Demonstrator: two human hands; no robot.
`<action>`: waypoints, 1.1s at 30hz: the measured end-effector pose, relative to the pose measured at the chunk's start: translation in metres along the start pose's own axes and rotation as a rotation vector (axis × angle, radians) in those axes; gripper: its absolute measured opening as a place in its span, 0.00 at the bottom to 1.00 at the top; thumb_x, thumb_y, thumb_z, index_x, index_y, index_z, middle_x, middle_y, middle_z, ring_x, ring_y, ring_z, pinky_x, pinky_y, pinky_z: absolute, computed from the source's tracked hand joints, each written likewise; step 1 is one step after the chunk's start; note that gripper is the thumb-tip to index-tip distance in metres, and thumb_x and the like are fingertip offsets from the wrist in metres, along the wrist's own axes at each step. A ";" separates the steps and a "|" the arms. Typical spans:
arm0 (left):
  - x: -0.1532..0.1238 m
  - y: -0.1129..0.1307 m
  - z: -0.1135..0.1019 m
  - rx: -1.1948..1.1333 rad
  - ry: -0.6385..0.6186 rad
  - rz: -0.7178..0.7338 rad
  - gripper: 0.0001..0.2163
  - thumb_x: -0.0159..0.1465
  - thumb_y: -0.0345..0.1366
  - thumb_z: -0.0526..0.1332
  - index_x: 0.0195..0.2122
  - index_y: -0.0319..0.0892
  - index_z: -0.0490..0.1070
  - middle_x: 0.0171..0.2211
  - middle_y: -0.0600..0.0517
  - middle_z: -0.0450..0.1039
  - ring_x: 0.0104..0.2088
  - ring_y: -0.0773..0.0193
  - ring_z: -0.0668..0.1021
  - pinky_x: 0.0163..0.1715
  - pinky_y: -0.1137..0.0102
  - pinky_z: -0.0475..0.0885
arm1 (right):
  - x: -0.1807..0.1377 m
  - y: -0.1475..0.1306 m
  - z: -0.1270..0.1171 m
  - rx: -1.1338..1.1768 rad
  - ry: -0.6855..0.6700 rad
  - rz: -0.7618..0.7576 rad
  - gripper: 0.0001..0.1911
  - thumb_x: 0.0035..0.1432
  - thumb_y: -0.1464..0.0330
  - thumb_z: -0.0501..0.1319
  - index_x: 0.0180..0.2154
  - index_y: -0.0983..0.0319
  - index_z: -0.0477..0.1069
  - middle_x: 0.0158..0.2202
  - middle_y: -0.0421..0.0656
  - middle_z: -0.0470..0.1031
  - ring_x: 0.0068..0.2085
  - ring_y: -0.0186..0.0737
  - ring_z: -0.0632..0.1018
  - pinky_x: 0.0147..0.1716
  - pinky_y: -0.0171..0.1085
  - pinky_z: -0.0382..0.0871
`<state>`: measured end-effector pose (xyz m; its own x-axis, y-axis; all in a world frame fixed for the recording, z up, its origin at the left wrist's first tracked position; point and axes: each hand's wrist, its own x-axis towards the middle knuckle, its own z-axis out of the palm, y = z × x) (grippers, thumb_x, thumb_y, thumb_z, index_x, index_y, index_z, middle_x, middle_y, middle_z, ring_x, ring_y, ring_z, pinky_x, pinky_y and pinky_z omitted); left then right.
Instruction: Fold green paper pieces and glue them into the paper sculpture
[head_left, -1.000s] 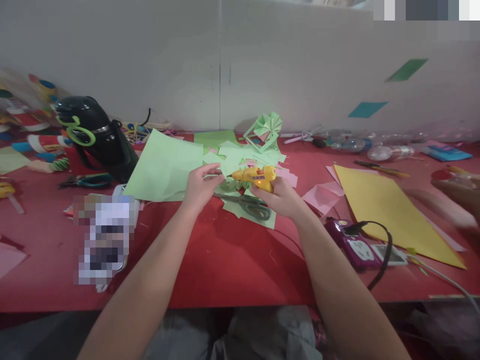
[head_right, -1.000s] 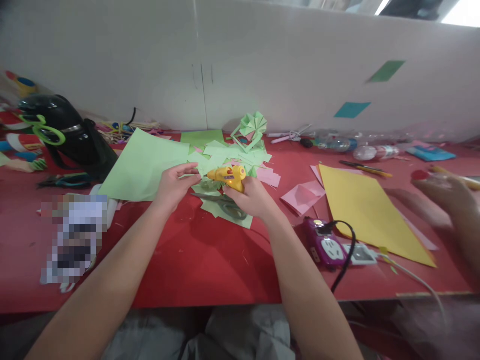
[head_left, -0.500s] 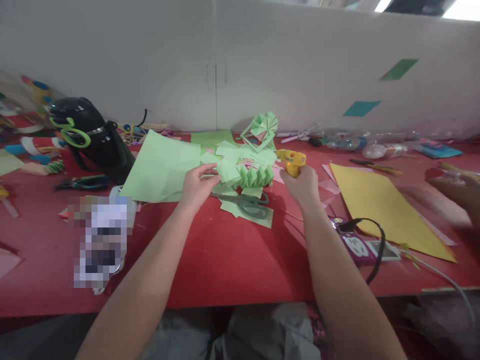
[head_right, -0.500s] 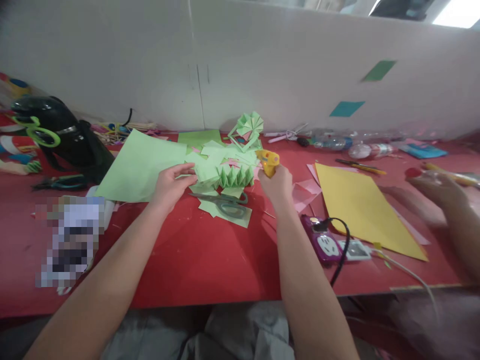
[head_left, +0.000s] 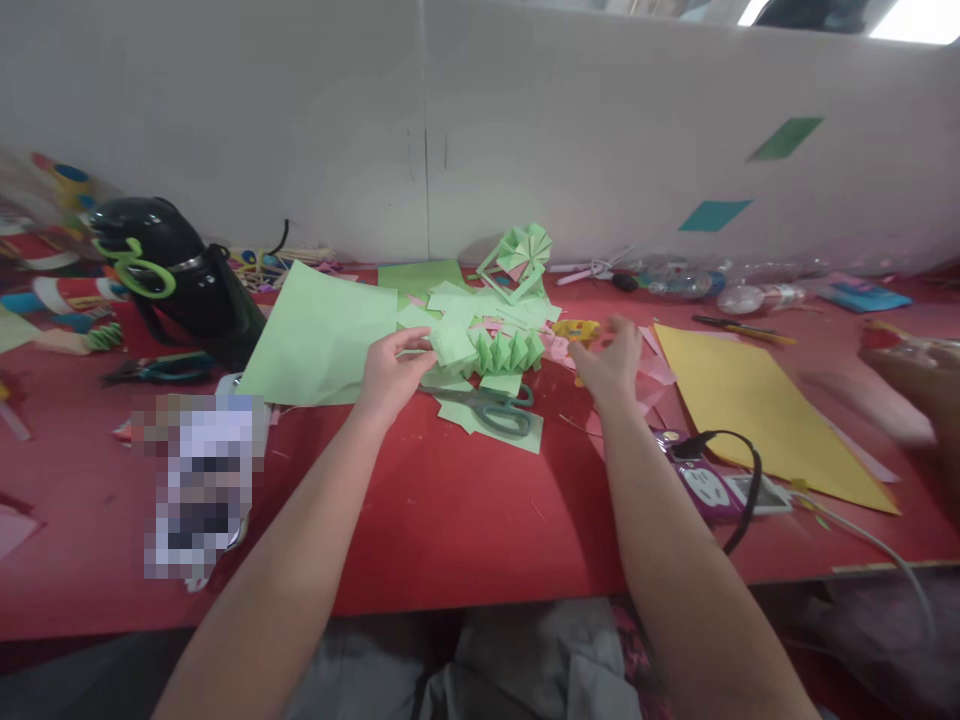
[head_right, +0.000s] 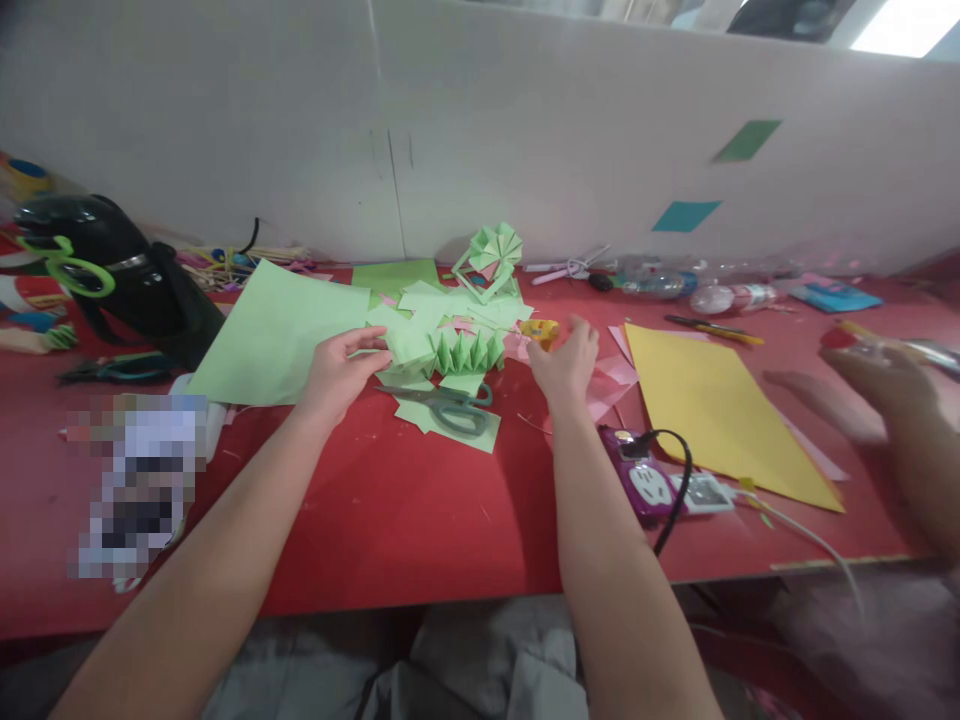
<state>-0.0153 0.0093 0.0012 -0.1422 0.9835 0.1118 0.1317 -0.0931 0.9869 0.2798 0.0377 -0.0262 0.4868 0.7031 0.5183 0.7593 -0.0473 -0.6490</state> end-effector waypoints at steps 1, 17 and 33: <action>0.000 0.000 0.000 0.003 0.000 0.001 0.20 0.50 0.33 0.67 0.46 0.39 0.78 0.40 0.46 0.77 0.34 0.64 0.78 0.35 0.69 0.72 | -0.001 -0.007 -0.003 0.059 0.101 -0.038 0.25 0.49 0.65 0.60 0.50 0.63 0.66 0.51 0.54 0.70 0.45 0.49 0.74 0.45 0.49 0.69; 0.005 -0.006 -0.001 -0.004 -0.010 0.016 0.20 0.50 0.33 0.67 0.46 0.41 0.78 0.39 0.47 0.78 0.34 0.62 0.79 0.36 0.68 0.73 | -0.022 -0.031 0.010 -0.212 -0.615 -0.107 0.08 0.53 0.69 0.57 0.30 0.60 0.75 0.33 0.47 0.78 0.37 0.47 0.76 0.38 0.41 0.68; 0.006 -0.009 -0.001 -0.011 -0.022 0.019 0.19 0.51 0.33 0.67 0.46 0.41 0.77 0.39 0.47 0.77 0.35 0.62 0.79 0.36 0.67 0.73 | -0.027 -0.038 0.016 0.229 -0.302 -0.119 0.09 0.56 0.67 0.56 0.38 0.62 0.72 0.37 0.48 0.79 0.35 0.42 0.79 0.38 0.42 0.72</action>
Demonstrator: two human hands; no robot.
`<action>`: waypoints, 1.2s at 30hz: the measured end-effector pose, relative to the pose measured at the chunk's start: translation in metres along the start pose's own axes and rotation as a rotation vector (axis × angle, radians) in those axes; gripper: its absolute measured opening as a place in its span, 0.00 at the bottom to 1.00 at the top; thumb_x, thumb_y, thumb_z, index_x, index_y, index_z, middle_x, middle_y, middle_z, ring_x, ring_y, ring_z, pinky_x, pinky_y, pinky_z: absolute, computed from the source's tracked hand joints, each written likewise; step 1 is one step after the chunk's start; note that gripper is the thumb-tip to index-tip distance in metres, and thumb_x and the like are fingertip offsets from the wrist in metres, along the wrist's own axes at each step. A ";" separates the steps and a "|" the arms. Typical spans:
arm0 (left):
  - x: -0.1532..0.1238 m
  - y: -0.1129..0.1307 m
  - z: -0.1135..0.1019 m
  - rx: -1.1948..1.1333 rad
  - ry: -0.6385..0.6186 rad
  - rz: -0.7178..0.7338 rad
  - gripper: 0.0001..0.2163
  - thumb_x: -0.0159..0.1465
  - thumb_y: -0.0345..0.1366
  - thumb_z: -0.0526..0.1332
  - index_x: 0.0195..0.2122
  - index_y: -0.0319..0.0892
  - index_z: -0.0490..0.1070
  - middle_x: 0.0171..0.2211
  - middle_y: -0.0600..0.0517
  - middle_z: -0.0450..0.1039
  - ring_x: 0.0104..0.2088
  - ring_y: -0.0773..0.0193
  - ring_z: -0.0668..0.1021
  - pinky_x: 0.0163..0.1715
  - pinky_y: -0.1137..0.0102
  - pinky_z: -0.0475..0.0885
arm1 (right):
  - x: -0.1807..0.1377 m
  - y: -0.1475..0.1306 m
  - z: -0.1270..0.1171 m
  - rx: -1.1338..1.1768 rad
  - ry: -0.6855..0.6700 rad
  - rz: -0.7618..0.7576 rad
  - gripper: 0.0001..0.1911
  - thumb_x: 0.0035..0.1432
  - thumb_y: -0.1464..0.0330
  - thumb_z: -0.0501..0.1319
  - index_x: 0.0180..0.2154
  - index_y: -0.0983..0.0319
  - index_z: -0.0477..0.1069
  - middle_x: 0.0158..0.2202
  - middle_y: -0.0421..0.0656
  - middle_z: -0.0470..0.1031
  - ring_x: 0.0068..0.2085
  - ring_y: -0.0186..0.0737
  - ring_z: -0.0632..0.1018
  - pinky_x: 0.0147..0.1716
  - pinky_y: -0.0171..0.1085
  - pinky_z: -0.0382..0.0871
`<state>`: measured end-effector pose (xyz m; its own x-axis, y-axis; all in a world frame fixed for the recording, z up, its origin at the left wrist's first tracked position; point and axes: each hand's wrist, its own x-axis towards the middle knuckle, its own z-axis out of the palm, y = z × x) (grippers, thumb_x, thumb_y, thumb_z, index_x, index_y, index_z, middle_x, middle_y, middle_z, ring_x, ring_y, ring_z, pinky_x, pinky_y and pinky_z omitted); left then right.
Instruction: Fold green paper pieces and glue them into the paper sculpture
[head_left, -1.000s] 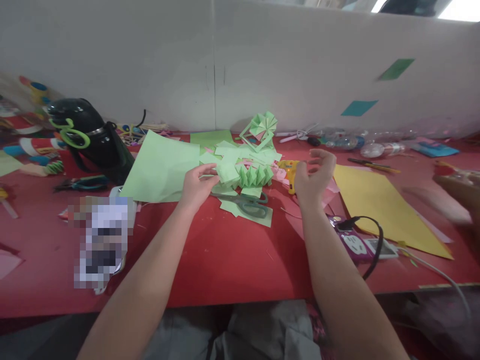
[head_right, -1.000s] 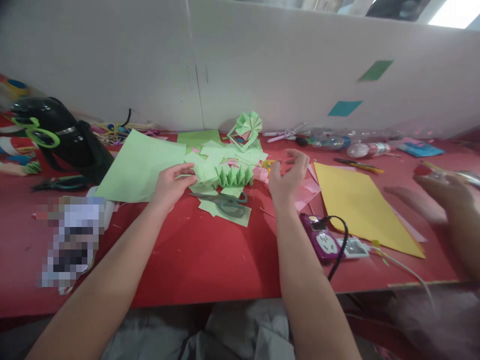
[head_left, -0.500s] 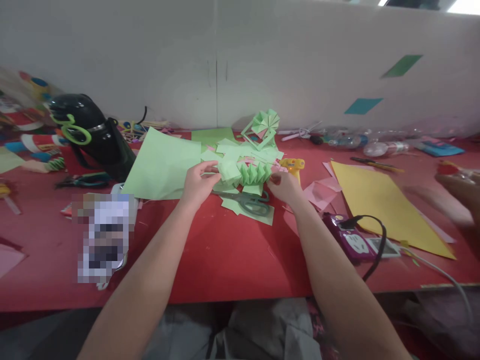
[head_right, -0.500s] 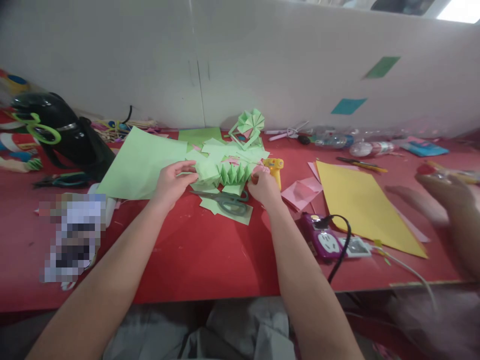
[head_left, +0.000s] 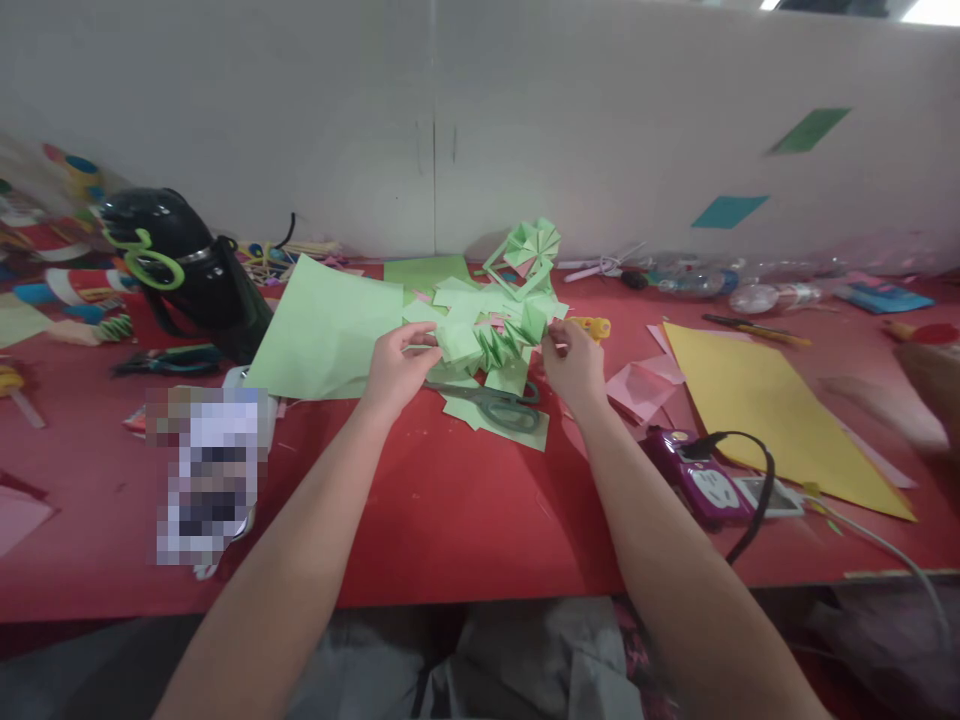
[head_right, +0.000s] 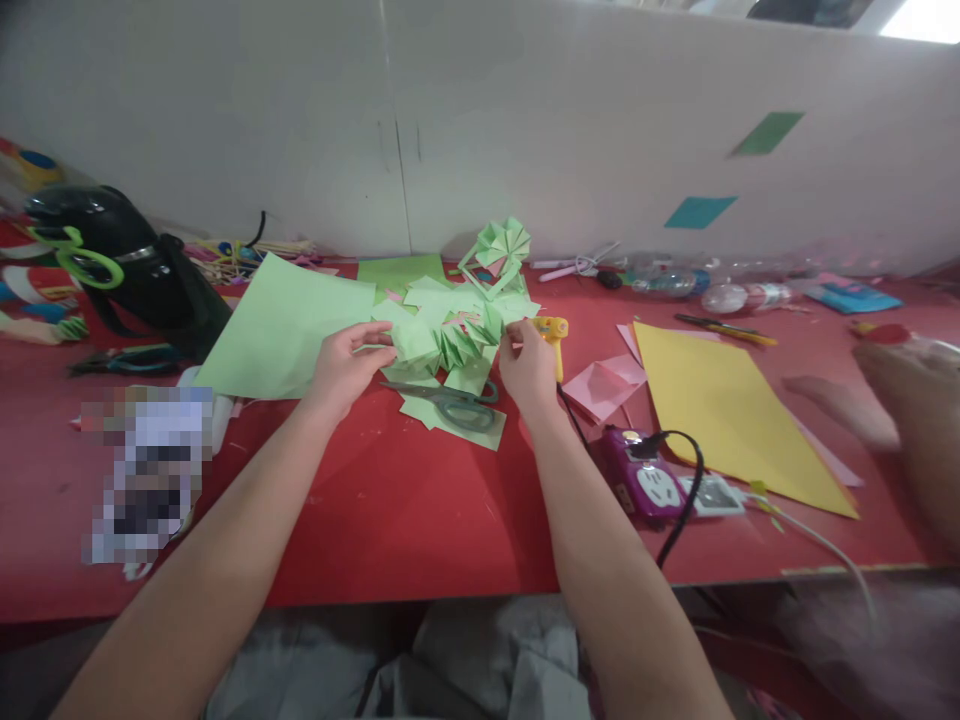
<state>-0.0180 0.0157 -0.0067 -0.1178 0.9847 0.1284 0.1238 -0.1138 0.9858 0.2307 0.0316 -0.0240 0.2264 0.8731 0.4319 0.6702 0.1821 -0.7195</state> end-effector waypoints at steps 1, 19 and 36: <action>0.000 0.001 0.000 -0.001 0.003 -0.002 0.19 0.51 0.33 0.67 0.46 0.41 0.77 0.39 0.47 0.77 0.35 0.62 0.79 0.36 0.67 0.73 | -0.001 -0.002 0.001 0.079 0.015 -0.011 0.09 0.56 0.66 0.57 0.38 0.61 0.71 0.37 0.47 0.79 0.34 0.42 0.79 0.37 0.41 0.73; -0.008 0.008 0.008 -0.042 -0.029 0.035 0.19 0.51 0.34 0.68 0.45 0.41 0.77 0.39 0.48 0.77 0.34 0.64 0.79 0.37 0.68 0.74 | -0.009 -0.038 0.000 0.446 0.128 0.056 0.13 0.50 0.65 0.64 0.39 0.62 0.73 0.32 0.42 0.77 0.32 0.37 0.78 0.33 0.38 0.74; -0.028 0.028 0.020 0.008 0.011 0.055 0.16 0.52 0.32 0.65 0.44 0.43 0.77 0.38 0.49 0.76 0.31 0.64 0.78 0.28 0.72 0.72 | -0.037 -0.068 0.012 0.081 0.222 -0.534 0.10 0.61 0.73 0.58 0.37 0.57 0.77 0.34 0.43 0.76 0.33 0.38 0.76 0.39 0.41 0.72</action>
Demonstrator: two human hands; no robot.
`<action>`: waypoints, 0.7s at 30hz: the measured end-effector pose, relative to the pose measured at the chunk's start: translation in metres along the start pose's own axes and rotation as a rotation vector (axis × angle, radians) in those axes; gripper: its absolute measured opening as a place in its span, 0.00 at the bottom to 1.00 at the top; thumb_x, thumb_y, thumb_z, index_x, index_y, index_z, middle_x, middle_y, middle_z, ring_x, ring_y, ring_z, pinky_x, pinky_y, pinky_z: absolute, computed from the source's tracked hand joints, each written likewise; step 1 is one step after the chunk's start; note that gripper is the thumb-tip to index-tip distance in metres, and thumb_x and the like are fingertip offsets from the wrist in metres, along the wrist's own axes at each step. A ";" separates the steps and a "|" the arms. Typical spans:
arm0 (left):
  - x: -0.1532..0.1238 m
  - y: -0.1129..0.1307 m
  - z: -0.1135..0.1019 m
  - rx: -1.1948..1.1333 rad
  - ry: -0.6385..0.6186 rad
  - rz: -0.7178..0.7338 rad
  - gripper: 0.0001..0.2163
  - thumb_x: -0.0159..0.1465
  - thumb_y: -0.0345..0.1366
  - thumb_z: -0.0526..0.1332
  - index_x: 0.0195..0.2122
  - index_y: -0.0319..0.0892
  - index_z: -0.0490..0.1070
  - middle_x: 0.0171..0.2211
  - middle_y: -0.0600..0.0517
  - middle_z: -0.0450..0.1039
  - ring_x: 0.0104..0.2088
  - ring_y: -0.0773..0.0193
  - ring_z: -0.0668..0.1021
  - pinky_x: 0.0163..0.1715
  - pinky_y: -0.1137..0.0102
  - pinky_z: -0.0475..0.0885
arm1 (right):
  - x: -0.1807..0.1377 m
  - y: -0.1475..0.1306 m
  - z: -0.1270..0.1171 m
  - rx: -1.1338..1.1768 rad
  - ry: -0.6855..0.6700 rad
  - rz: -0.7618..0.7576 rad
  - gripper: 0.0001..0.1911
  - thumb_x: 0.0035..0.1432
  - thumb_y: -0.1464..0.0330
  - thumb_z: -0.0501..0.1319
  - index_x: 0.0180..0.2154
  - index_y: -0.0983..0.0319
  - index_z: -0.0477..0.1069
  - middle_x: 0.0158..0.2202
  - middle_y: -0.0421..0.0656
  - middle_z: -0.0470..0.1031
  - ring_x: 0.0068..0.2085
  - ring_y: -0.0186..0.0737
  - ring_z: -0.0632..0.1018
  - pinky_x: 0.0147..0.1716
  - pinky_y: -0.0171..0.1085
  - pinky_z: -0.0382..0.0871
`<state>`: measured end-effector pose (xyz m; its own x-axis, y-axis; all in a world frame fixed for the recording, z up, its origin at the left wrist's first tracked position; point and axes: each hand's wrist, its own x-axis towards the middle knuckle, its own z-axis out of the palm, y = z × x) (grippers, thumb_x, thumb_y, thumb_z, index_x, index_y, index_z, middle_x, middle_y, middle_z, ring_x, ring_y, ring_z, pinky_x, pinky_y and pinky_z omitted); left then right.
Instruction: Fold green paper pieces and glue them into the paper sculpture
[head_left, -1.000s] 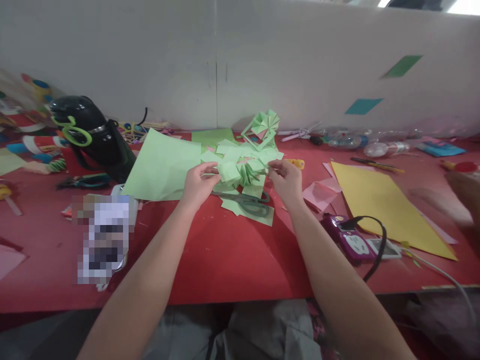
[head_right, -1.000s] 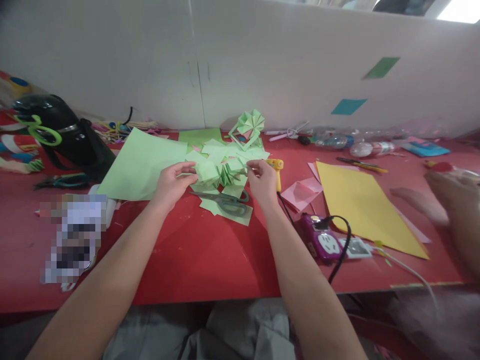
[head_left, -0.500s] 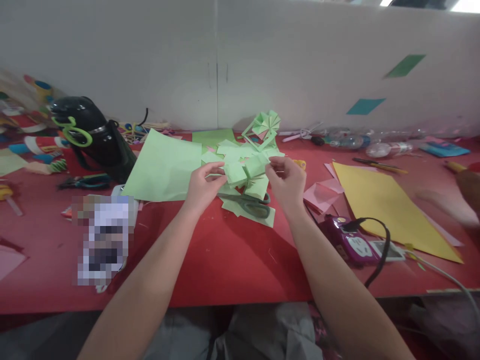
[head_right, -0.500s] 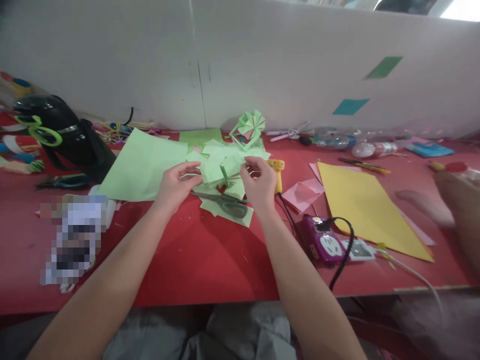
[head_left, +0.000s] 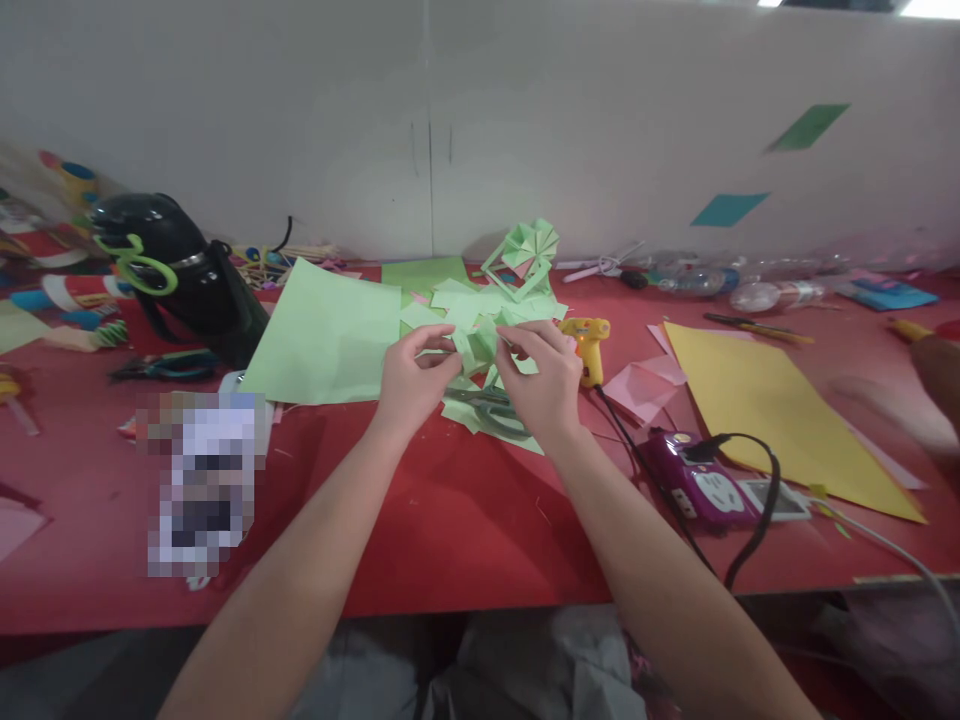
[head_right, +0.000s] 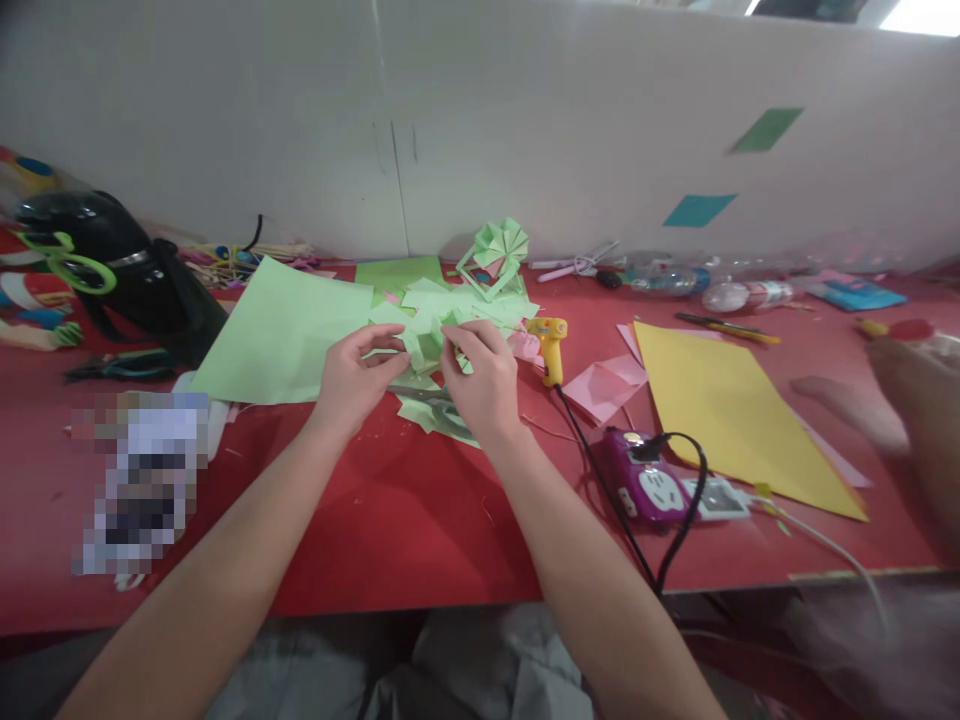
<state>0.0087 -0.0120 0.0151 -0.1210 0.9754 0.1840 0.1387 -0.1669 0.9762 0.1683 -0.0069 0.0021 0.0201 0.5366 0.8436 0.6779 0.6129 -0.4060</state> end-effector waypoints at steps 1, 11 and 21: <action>-0.001 0.000 0.000 0.006 0.002 -0.004 0.16 0.52 0.32 0.65 0.44 0.43 0.77 0.38 0.49 0.76 0.31 0.64 0.78 0.27 0.72 0.71 | 0.000 -0.001 0.001 0.006 -0.005 -0.005 0.10 0.61 0.73 0.58 0.37 0.57 0.77 0.34 0.43 0.76 0.34 0.38 0.76 0.39 0.41 0.72; 0.003 -0.009 0.000 -0.039 0.001 -0.043 0.16 0.49 0.31 0.66 0.41 0.42 0.74 0.37 0.49 0.78 0.34 0.62 0.80 0.31 0.72 0.73 | -0.001 0.005 0.004 -0.003 -0.033 0.033 0.09 0.61 0.71 0.57 0.33 0.57 0.76 0.28 0.41 0.69 0.31 0.37 0.72 0.35 0.39 0.70; 0.003 -0.006 -0.002 -0.038 -0.037 -0.121 0.18 0.48 0.31 0.67 0.43 0.40 0.75 0.35 0.46 0.80 0.37 0.56 0.82 0.33 0.69 0.74 | -0.002 0.004 0.007 0.036 -0.047 -0.019 0.09 0.61 0.72 0.57 0.33 0.57 0.75 0.28 0.41 0.70 0.30 0.38 0.72 0.33 0.39 0.70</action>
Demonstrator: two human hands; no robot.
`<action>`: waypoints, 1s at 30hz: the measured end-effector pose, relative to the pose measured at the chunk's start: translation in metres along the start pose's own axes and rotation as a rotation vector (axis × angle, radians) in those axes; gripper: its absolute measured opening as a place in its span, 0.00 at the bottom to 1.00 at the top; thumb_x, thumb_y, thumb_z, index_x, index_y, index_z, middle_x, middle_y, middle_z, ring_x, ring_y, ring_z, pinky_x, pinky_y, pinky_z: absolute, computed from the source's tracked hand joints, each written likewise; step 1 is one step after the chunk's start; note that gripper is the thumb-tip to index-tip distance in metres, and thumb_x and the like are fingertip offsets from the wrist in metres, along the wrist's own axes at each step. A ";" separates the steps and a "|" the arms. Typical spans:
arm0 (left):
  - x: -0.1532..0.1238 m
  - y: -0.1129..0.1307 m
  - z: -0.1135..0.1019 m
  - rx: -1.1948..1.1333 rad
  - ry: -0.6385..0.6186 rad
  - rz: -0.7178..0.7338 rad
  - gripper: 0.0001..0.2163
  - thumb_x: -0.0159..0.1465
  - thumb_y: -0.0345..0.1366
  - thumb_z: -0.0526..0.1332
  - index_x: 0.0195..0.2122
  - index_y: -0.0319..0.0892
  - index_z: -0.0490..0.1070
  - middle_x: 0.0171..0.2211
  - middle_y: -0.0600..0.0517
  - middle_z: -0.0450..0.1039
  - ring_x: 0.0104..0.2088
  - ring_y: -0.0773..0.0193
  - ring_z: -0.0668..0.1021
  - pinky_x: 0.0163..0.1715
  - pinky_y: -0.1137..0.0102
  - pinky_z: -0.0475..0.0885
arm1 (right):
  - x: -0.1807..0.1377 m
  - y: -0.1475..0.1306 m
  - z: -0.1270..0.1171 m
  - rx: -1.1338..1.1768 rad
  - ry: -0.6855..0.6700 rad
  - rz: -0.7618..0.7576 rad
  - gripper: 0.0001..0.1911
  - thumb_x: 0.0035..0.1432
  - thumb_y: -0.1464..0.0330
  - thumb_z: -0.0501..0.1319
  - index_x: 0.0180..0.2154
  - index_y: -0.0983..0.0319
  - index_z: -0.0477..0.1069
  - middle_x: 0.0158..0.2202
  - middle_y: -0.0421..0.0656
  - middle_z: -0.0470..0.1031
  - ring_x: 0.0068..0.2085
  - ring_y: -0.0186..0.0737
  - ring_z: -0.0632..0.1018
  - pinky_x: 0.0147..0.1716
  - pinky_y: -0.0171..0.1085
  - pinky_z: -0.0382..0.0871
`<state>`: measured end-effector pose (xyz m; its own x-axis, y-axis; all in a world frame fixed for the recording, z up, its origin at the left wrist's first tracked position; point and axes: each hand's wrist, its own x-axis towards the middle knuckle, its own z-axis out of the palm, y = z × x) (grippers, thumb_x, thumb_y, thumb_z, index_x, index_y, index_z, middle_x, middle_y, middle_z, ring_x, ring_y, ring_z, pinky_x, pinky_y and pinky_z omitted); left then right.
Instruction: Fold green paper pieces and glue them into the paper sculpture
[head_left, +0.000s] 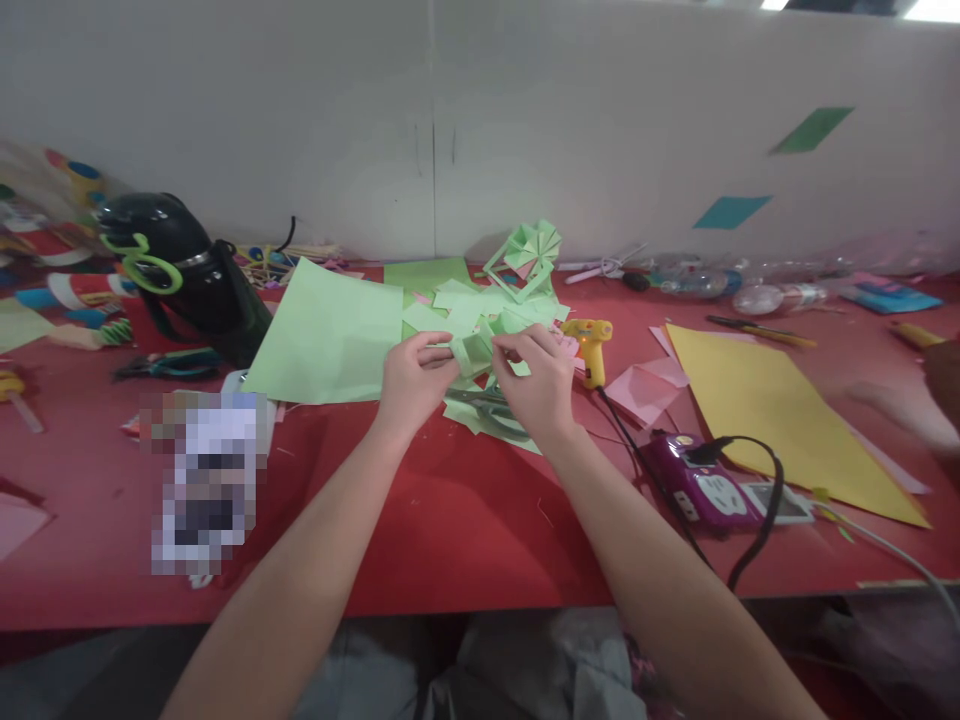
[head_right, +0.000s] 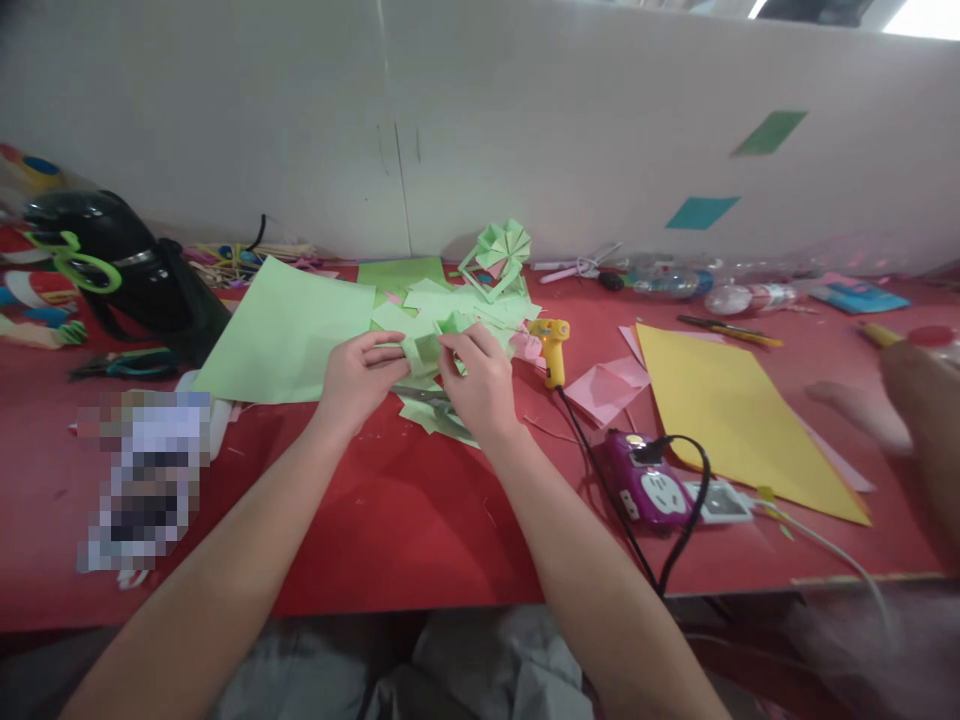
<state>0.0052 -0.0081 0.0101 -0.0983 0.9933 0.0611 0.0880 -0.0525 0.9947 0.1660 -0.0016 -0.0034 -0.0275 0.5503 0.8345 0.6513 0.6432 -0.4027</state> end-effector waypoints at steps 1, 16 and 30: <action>0.001 -0.002 0.000 -0.001 -0.002 0.002 0.18 0.49 0.31 0.67 0.43 0.40 0.75 0.35 0.46 0.81 0.37 0.55 0.82 0.33 0.68 0.75 | -0.001 0.000 0.001 0.014 -0.015 -0.011 0.09 0.61 0.72 0.56 0.34 0.57 0.75 0.29 0.42 0.71 0.31 0.38 0.73 0.34 0.39 0.70; 0.003 -0.009 -0.003 -0.053 -0.015 -0.001 0.19 0.50 0.34 0.68 0.45 0.39 0.76 0.37 0.46 0.82 0.36 0.57 0.82 0.33 0.69 0.75 | -0.008 -0.005 0.007 0.067 -0.142 -0.125 0.11 0.64 0.74 0.56 0.40 0.59 0.77 0.37 0.46 0.79 0.40 0.40 0.78 0.42 0.40 0.74; 0.006 -0.012 -0.002 -0.128 -0.020 0.012 0.18 0.53 0.33 0.65 0.46 0.39 0.74 0.32 0.49 0.80 0.33 0.61 0.81 0.39 0.65 0.77 | -0.009 -0.007 0.007 0.032 -0.209 -0.206 0.13 0.63 0.77 0.56 0.40 0.59 0.78 0.38 0.45 0.81 0.37 0.40 0.78 0.39 0.40 0.73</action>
<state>0.0013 -0.0015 -0.0018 -0.0777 0.9943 0.0730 -0.0385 -0.0762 0.9963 0.1567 -0.0070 -0.0108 -0.3146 0.5024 0.8054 0.5918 0.7672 -0.2474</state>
